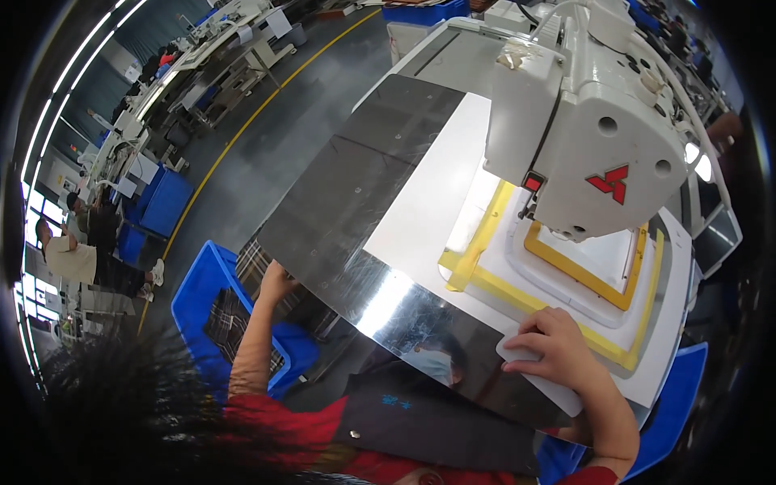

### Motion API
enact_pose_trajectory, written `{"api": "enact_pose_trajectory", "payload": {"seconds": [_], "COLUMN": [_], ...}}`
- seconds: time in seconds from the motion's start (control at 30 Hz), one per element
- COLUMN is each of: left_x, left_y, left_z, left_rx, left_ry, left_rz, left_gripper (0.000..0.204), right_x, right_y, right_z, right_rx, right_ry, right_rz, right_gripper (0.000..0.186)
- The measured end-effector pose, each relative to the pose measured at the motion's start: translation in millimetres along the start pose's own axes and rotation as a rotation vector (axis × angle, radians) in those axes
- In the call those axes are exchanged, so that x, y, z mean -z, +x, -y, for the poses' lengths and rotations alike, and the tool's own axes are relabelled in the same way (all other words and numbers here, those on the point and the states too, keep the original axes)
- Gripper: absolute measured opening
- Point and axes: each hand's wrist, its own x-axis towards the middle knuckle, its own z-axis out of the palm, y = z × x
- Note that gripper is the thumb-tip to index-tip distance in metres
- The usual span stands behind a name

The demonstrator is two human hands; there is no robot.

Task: Operating an industrial embroidery/sewing machine by placing fabric pieces into the presser frame and removing finished pieces.

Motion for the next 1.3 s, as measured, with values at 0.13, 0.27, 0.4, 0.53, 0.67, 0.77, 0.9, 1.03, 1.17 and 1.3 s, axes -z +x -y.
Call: {"api": "enact_pose_trajectory", "payload": {"seconds": [0.13,0.27,0.4,0.53,0.67,0.77,0.9,1.03,1.17,1.3], "left_x": [9.6,4.0,-3.9,52.5,117.6,152.0,110.7,68.8,66.3,60.9], "left_y": [4.9,0.2,-1.7,-22.5,62.6,83.9,100.3,97.6,128.5,177.7], "left_z": [0.5,-0.7,26.6,134.7,-17.0,-94.4,-218.7,-285.8,-297.8,-307.5], "left_rx": [-0.035,0.031,0.213,0.489,0.265,0.184,-0.122,-0.585,-0.660,-0.700], "left_ry": [-0.152,-0.039,-0.302,-0.696,-1.130,-1.059,-0.687,-0.249,-0.127,-0.281], "left_rz": [0.148,0.161,0.018,-0.683,-0.539,-0.358,-0.123,0.092,0.194,0.373], "left_gripper": [0.035,0.023,0.022,0.027,0.019,0.012,0.015,0.017,0.025,0.035], "right_x": [-21.8,-23.9,-25.1,-19.0,-19.2,-15.5,-17.9,-20.8,-21.4,-7.2], "right_y": [20.0,28.5,21.0,23.4,20.6,24.2,18.5,15.5,15.9,38.9], "right_z": [8.8,10.6,2.6,15.2,4.7,9.6,11.4,12.2,11.0,13.9], "right_rx": [0.048,0.068,0.063,0.121,0.042,0.045,0.039,0.111,0.100,0.005], "right_ry": [0.026,0.104,0.172,0.244,0.213,0.203,0.213,0.194,0.225,0.219], "right_rz": [-0.017,-0.012,-0.037,-0.054,-0.038,0.025,-0.013,-0.021,-0.008,-0.026], "right_gripper": [0.029,0.025,0.023,0.021,0.019,0.024,0.021,0.015,0.016,0.019]}}
